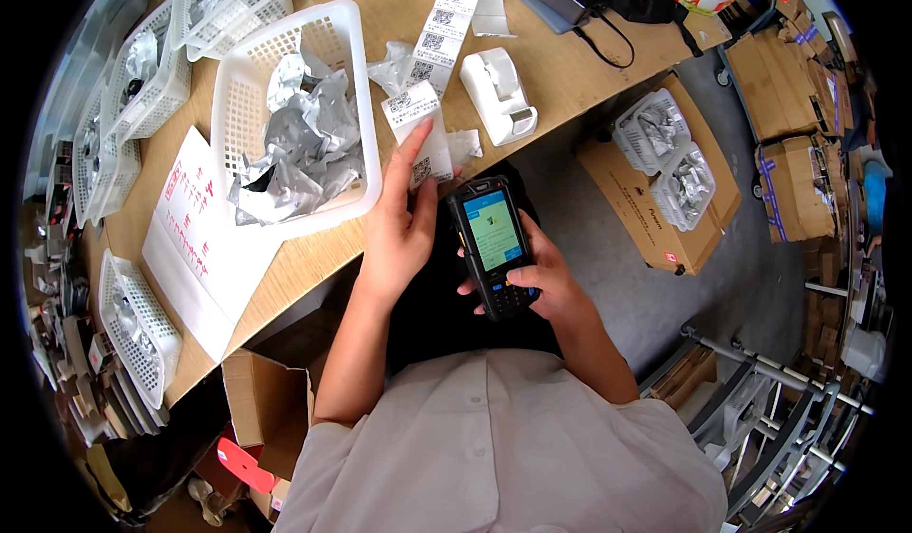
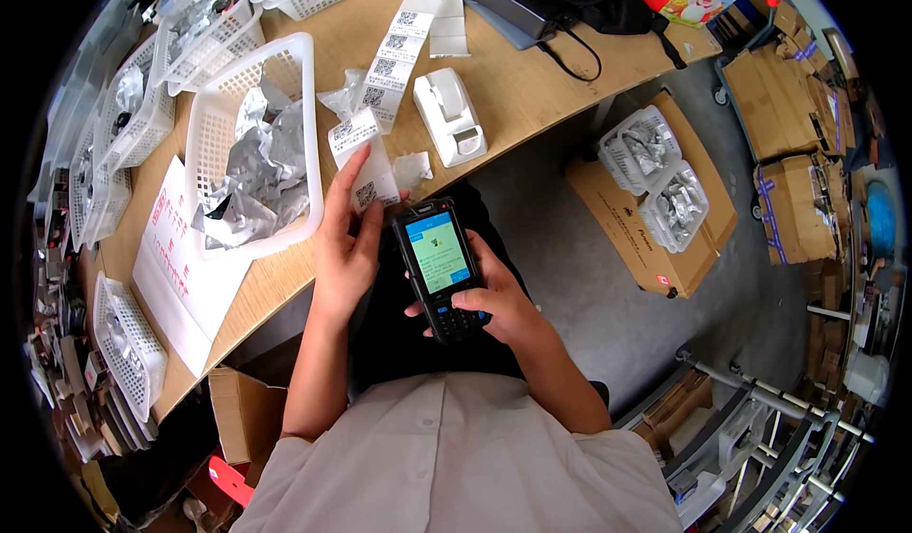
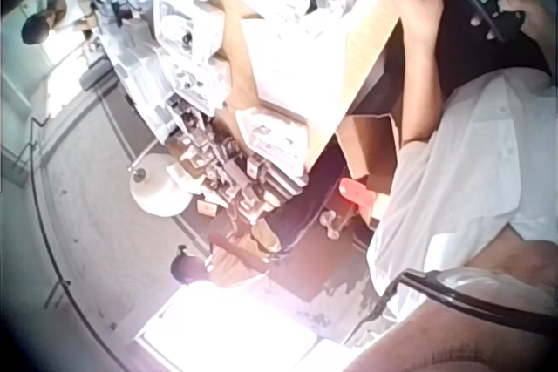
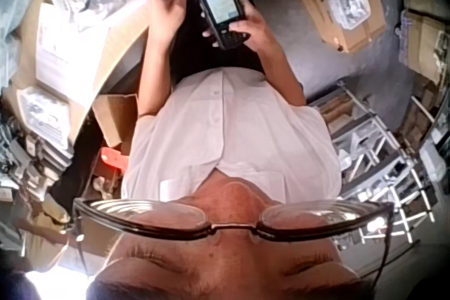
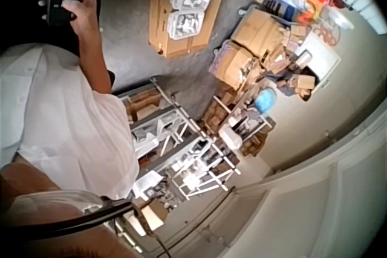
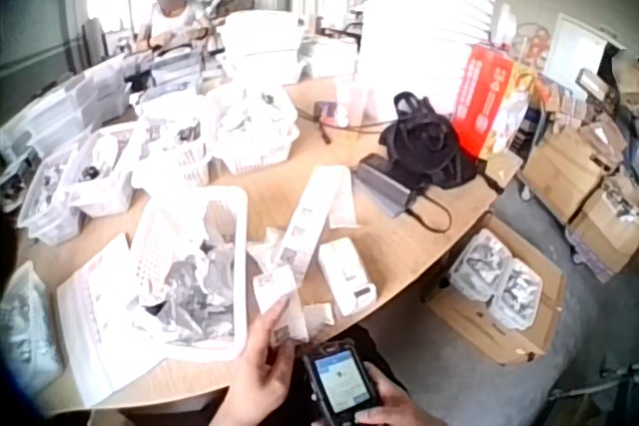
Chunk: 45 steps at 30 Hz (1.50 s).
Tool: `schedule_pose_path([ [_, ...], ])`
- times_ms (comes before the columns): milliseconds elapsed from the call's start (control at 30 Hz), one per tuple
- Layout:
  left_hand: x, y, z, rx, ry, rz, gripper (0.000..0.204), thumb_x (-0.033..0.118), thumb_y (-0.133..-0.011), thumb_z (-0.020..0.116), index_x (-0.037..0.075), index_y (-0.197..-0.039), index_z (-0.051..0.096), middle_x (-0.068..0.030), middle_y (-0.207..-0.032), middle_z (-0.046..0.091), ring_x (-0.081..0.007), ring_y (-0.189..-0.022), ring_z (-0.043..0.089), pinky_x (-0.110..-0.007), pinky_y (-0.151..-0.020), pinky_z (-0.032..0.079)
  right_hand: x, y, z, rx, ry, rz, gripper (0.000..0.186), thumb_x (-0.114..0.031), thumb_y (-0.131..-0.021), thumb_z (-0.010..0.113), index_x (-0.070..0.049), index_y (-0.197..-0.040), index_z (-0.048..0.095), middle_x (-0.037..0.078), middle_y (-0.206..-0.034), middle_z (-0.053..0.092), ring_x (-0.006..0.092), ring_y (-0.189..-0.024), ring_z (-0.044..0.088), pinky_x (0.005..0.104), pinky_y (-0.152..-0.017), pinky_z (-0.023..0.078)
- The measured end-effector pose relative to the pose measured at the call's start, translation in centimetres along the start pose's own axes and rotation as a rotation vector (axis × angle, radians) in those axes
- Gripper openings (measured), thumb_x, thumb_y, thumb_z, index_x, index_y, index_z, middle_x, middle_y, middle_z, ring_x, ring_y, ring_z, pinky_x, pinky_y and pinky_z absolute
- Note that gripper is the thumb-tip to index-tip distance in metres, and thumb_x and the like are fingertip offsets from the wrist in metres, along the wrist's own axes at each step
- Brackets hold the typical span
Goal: The person scans a shipping label with a handheld barcode scanner, then sorts small silver foil packets from a white basket. They pick up individual packets, inspect them, and place them into a cardboard box. The person handles the packets one at a time, occasionally adjusting their position in the basket.
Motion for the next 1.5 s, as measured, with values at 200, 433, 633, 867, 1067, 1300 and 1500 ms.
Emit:
schedule_pose_path([
  [200,-0.2,-0.1,0.0,-0.048,-0.004,-0.009,0.069,-0.019,-0.107,0.046,0.007,-0.171,0.041,-0.0168,-0.169,0.047,-0.0306,-0.135,0.068,-0.042,-0.116,0.059,0.4,0.1,0.8,-0.005,-0.078,0.02,0.098,-0.007,-0.089,0.067,-0.007,-0.173,0.017,0.033,-0.153,0.057,0.0542,-0.125,0.072,0.0611,-0.091,0.069],
  [433,-0.4,0.0,0.0,-0.05,0.003,-0.012,0.068,-0.019,-0.108,0.047,0.007,-0.171,0.041,-0.0168,-0.167,0.049,-0.0297,-0.134,0.069,-0.042,-0.116,0.058,0.2,0.5,1.2,-0.039,-0.031,0.021,0.099,-0.008,-0.089,0.068,-0.006,-0.174,0.018,0.032,-0.157,0.055,0.0535,-0.123,0.073,0.0608,-0.092,0.069],
  [633,-0.2,0.0,-0.2,-0.054,-0.082,0.029,0.071,-0.018,-0.107,0.051,0.008,-0.172,0.043,-0.0162,-0.167,0.051,-0.0252,-0.135,0.07,-0.038,-0.114,0.056,-1.1,1.9,2.7,-0.069,-0.054,0.093,0.1,-0.011,-0.093,0.072,-0.006,-0.176,0.016,0.03,-0.155,0.057,0.0515,-0.114,0.077,0.056,-0.076,0.072],
  [867,-0.1,0.2,-0.4,-0.068,-0.146,0.058,0.075,-0.022,-0.104,0.049,0.008,-0.173,0.041,-0.0136,-0.169,0.05,-0.0246,-0.139,0.068,-0.037,-0.118,0.051,-1.9,2.7,3.8,-0.086,-0.014,0.132,0.103,-0.005,-0.094,0.069,-0.005,-0.177,0.009,0.025,-0.142,0.064,0.0506,-0.113,0.078,0.0518,-0.073,0.072],
  [1067,0.0,0.1,-0.1,-0.055,-0.045,0.014,0.078,-0.024,-0.101,0.049,0.01,-0.171,0.044,-0.0172,-0.166,0.054,-0.0253,-0.138,0.068,-0.037,-0.115,0.053,-1.8,3.4,3.9,-0.091,-0.026,0.179,0.103,-0.003,-0.094,0.068,-0.006,-0.178,0.007,0.023,-0.141,0.066,0.0495,-0.114,0.078,0.0505,-0.076,0.071],
  [1300,-0.3,0.0,-0.2,-0.042,-0.102,0.033,0.081,-0.024,-0.099,0.052,0.012,-0.171,0.046,-0.0188,-0.167,0.055,-0.0315,-0.147,0.061,-0.039,-0.117,0.051,-1.6,4.0,4.0,-0.13,0.013,0.181,0.102,0.0,-0.094,0.066,-0.006,-0.177,0.008,0.021,-0.143,0.066,0.0473,-0.116,0.078,0.0495,-0.081,0.07],
  [1500,-0.4,0.0,-0.2,-0.033,-0.12,0.042,0.078,-0.023,-0.103,0.051,0.009,-0.173,0.041,-0.0149,-0.164,0.055,-0.0257,-0.14,0.066,-0.038,-0.116,0.053,-1.5,4.3,3.9,-0.111,0.031,0.148,0.102,0.002,-0.093,0.067,-0.003,-0.177,0.009,0.021,-0.145,0.065,0.0447,-0.117,0.078,0.052,-0.096,0.066],
])
Point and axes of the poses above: each hand's wrist, its own y-axis away from the middle knuckle, its own z-axis out of the palm, x = y × z, the point moved 4 cm from there along -y, towards the middle knuckle
